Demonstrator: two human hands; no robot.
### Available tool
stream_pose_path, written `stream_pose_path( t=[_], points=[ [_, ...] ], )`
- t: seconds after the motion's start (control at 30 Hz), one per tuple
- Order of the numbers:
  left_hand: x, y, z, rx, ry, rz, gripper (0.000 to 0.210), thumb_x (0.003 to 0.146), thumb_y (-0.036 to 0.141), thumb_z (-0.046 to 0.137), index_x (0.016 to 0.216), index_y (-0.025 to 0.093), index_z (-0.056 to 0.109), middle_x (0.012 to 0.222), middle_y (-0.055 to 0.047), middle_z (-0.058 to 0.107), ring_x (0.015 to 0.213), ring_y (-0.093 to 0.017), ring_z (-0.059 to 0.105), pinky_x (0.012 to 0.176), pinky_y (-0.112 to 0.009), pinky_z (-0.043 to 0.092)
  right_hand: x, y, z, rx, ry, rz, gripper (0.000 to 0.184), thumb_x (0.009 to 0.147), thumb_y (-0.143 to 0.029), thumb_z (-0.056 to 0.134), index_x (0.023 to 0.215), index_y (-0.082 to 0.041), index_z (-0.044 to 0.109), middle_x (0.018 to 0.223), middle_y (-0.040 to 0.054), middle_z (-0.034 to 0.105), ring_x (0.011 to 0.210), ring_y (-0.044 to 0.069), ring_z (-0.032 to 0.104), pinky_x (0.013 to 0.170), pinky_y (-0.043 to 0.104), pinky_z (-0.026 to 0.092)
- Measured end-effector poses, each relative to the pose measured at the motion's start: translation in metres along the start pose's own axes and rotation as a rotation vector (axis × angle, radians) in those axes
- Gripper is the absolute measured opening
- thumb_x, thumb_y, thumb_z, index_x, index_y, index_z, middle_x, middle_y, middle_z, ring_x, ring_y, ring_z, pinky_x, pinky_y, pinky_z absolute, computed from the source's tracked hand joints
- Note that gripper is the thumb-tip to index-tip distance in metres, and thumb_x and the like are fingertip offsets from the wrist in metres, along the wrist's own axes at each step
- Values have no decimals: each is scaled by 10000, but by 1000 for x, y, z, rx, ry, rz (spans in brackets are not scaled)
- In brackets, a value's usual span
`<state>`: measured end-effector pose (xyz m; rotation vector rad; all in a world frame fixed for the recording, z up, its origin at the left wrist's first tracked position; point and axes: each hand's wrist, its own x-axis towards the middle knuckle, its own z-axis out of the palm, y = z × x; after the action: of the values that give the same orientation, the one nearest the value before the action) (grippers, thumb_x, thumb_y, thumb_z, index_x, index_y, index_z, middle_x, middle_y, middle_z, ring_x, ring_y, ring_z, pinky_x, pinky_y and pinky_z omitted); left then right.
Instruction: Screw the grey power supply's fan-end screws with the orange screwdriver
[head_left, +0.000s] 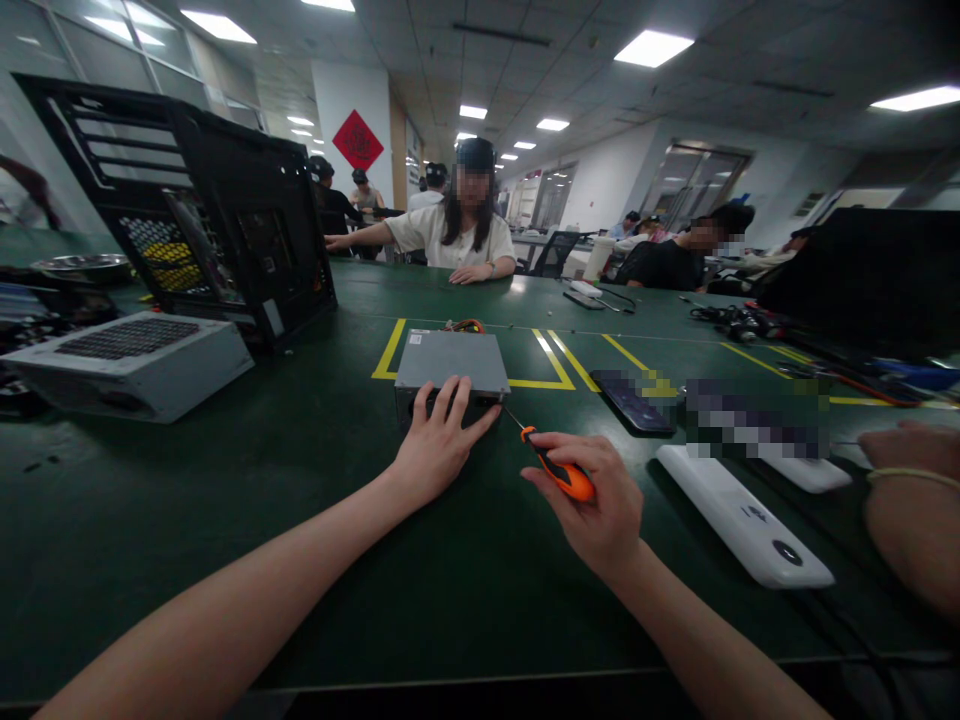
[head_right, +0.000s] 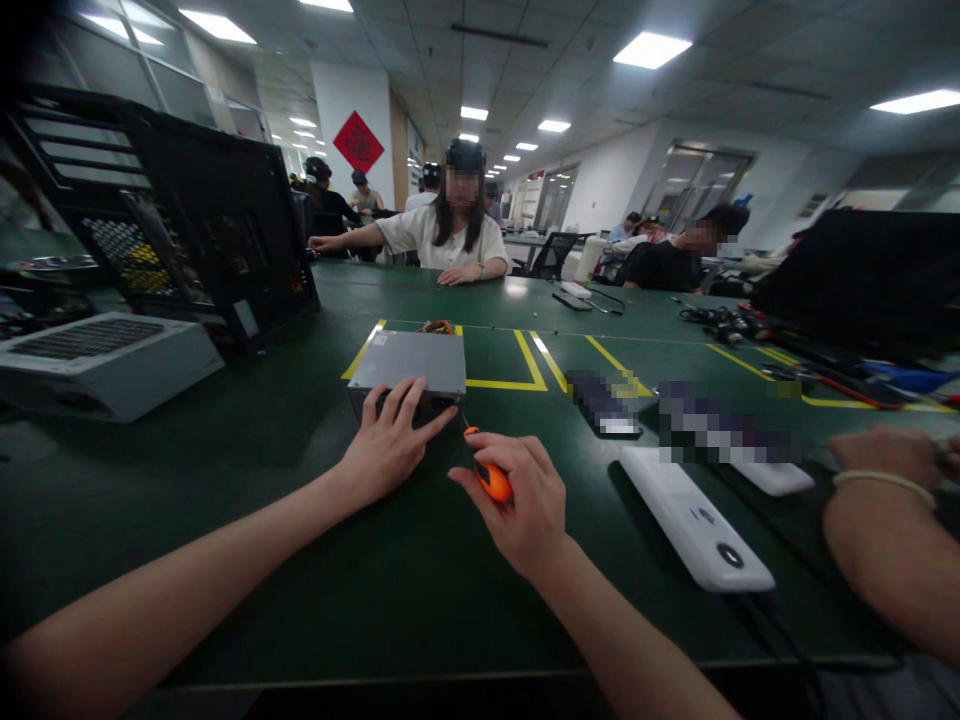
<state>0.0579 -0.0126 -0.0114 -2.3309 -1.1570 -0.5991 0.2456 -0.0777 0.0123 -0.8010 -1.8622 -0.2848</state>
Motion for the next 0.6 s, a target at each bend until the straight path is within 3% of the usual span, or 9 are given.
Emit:
stream_pose_path(
  t=[0.2,0.43,0.6],
  points=[
    [0,1,0,-3,-1,-6,576,811,169,516,1346,327,374,1405,-161,300,1299,-351,250,1015,-564,197,1,-4,-1,-78,24,-8,437,732,-77,583,1120,-235,461,992,71,541,895,210,552,735,393,497],
    [1,2,-2,10,-2,-6,561,824,176,496,1350,321,367,1396,-169,307,1298,-352,257,1009,-568,208,0,-4,-1,-111,-12,-70,370,747,-74,596,1061,-230,478,1014,78,515,896,191,547,690,337,530],
    [1,1,-1,-1,10,-6,576,819,167,502,1355,322,359,1396,-164,314,1299,-348,260,1007,-573,213,0,-5,2,-70,-17,-99,445,743,-26,525,1130,-223,432,1062,97,535,979,211,564,758,385,551]
  ],
)
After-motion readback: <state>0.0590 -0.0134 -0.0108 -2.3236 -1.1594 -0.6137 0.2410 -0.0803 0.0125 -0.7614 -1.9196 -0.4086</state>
